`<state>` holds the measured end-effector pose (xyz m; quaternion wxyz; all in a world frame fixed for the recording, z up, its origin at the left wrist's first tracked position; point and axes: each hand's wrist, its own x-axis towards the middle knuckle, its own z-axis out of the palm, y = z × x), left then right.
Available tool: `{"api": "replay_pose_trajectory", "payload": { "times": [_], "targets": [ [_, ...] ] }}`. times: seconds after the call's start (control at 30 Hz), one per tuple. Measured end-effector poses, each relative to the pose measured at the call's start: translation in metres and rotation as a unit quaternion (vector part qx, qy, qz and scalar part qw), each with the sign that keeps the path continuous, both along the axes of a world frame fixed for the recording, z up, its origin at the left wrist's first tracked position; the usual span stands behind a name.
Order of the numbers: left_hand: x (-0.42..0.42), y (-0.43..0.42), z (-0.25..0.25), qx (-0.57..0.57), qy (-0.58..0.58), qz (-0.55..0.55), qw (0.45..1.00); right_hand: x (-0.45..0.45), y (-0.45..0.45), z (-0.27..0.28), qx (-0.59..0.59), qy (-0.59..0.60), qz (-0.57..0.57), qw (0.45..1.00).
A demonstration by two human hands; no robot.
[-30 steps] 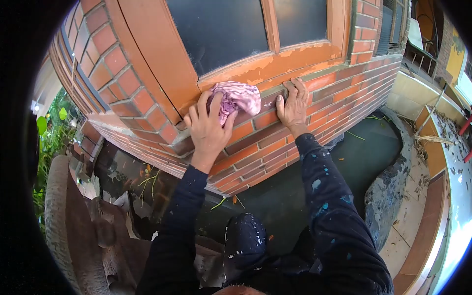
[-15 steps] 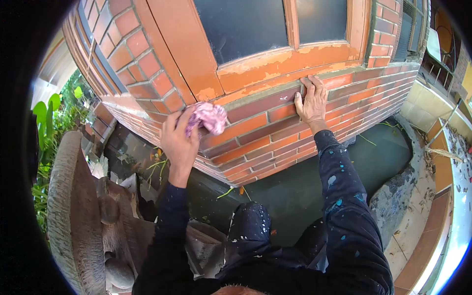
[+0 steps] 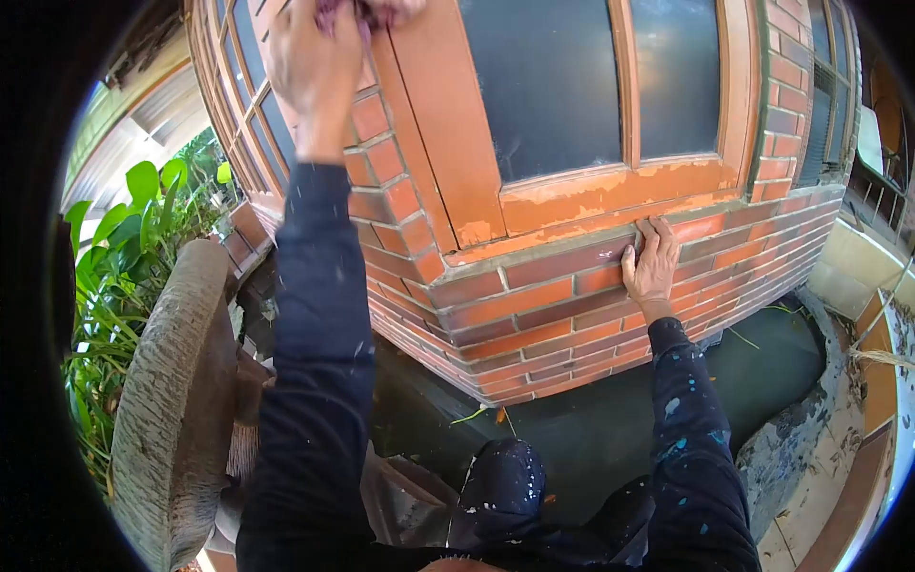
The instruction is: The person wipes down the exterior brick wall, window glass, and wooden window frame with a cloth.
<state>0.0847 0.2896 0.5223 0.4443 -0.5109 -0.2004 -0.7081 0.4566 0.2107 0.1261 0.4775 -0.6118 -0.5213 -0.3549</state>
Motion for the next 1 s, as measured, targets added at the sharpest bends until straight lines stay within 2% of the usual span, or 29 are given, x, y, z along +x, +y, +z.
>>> {"api": "replay_pose_trajectory", "payload": {
  "times": [0.03, 0.07, 0.1, 0.17, 0.3, 0.37, 0.4, 0.47, 0.53, 0.6, 0.67, 0.7, 0.8, 0.87, 0.9, 0.97, 1.0],
  "targets": [
    [0.001, -0.022, 0.008, -0.003, -0.003, 0.002, 1.000, -0.002, -0.001, 0.001, -0.005, 0.003, 0.001, 1.000],
    [0.011, -0.048, 0.007, -0.151, -0.014, -0.033, 0.988, -0.002, -0.001, 0.003, -0.007, 0.001, 0.004, 1.000],
    [0.014, -0.062, 0.002, -0.299, -0.026, -0.065, 0.952, -0.004, -0.001, 0.003, -0.010, 0.007, -0.004, 1.000],
    [0.010, 0.007, -0.056, -0.080, 0.030, 0.060, 0.995, -0.006, -0.002, 0.003, -0.013, 0.012, -0.013, 1.000],
    [0.007, -0.030, -0.223, -0.273, 0.132, 0.024, 0.953, 0.001, -0.003, 0.003, -0.017, -0.002, 0.000, 1.000],
    [0.005, -0.045, -0.317, -0.371, 0.130, -0.015, 0.919, 0.003, -0.004, 0.003, -0.017, -0.004, 0.003, 1.000],
    [-0.001, -0.061, -0.346, -0.344, 0.147, -0.038, 0.927, 0.003, -0.004, 0.003, -0.023, -0.004, -0.002, 1.000],
    [-0.002, -0.090, -0.382, -0.457, 0.066, -0.119, 0.879, 0.005, -0.002, 0.004, -0.014, -0.006, 0.001, 1.000],
    [-0.010, -0.111, -0.432, -0.561, 0.082, -0.141, 0.812, 0.001, -0.003, 0.002, -0.027, 0.004, -0.011, 1.000],
    [-0.020, -0.123, -0.467, -0.572, 0.075, -0.204, 0.791, 0.002, -0.001, 0.002, 0.001, 0.005, -0.019, 1.000],
    [-0.022, -0.125, -0.459, -0.568, 0.042, -0.216, 0.793, 0.009, 0.005, -0.007, -0.033, 0.000, -0.024, 0.999],
    [-0.019, -0.120, -0.447, -0.528, 0.030, -0.215, 0.821, 0.010, 0.003, -0.006, -0.050, 0.011, -0.009, 0.999],
    [0.001, -0.094, -0.375, -0.437, 0.040, -0.244, 0.865, 0.005, -0.006, 0.002, -0.061, 0.038, 0.015, 0.997],
    [0.024, -0.085, -0.317, -0.348, 0.096, -0.240, 0.901, 0.004, -0.008, 0.003, -0.032, 0.023, 0.004, 0.999],
    [0.039, -0.072, -0.301, -0.338, 0.107, -0.262, 0.897, 0.004, -0.008, 0.004, -0.019, 0.020, 0.006, 1.000],
    [0.057, -0.052, -0.280, -0.286, 0.225, -0.174, 0.915, 0.002, -0.012, 0.005, -0.006, 0.014, -0.001, 1.000],
    [0.066, -0.029, -0.286, -0.285, 0.271, -0.199, 0.898, -0.001, -0.014, 0.007, -0.012, 0.017, 0.003, 1.000]
  ]
}}
